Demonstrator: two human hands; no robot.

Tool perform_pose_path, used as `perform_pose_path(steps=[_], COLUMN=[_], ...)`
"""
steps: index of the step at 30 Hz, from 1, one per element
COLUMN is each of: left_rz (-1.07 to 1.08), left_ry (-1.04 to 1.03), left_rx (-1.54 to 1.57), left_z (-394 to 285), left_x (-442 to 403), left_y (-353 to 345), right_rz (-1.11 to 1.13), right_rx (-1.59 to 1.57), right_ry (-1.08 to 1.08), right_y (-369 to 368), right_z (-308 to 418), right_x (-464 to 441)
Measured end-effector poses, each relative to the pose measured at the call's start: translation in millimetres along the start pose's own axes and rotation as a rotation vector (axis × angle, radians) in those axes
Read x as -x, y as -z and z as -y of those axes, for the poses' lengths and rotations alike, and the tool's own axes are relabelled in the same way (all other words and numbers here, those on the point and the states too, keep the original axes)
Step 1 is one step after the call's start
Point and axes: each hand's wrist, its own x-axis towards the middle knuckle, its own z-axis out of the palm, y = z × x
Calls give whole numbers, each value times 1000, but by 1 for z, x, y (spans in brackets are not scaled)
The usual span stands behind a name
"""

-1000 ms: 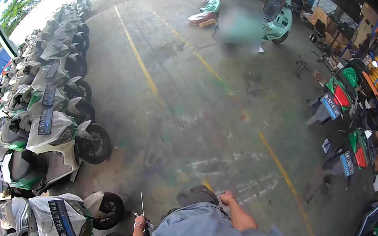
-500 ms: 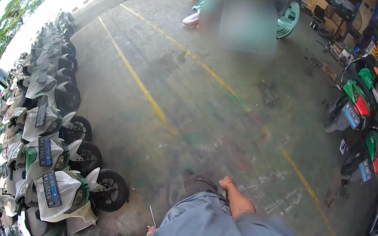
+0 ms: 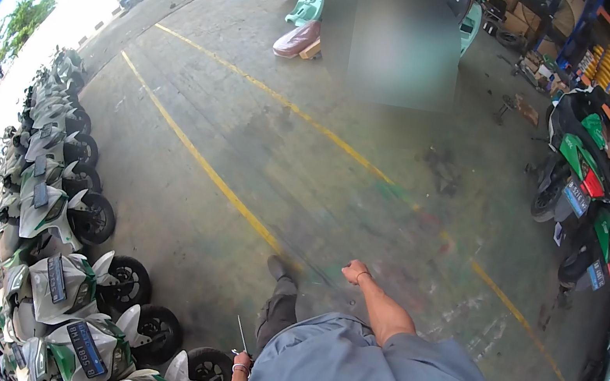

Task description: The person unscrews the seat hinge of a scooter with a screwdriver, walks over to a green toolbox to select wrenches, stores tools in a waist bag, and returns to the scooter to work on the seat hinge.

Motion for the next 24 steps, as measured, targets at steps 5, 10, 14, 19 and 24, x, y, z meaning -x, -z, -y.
perform_pose_path(steps=[5, 10, 14, 19, 24], left_rz=[-20, 33, 148, 284, 539], left_ry=[89, 178, 58, -118, -235], left_rx=[148, 738, 914, 1098, 1198], left_z=[-18, -86, -199, -375, -566], left_x=[-126, -252, -342, -425, -458], left_y=[148, 312, 423, 533, 621], right_rz=[112, -39, -140, -125, -49], right_rx=[105, -367, -530, -736, -719], right_ry=[-280, -261, -225, -219, -59], right_y=[4, 33, 74, 126, 208], right_z=[56, 167, 226, 298, 400], right_x=[-57, -93, -158, -261, -354])
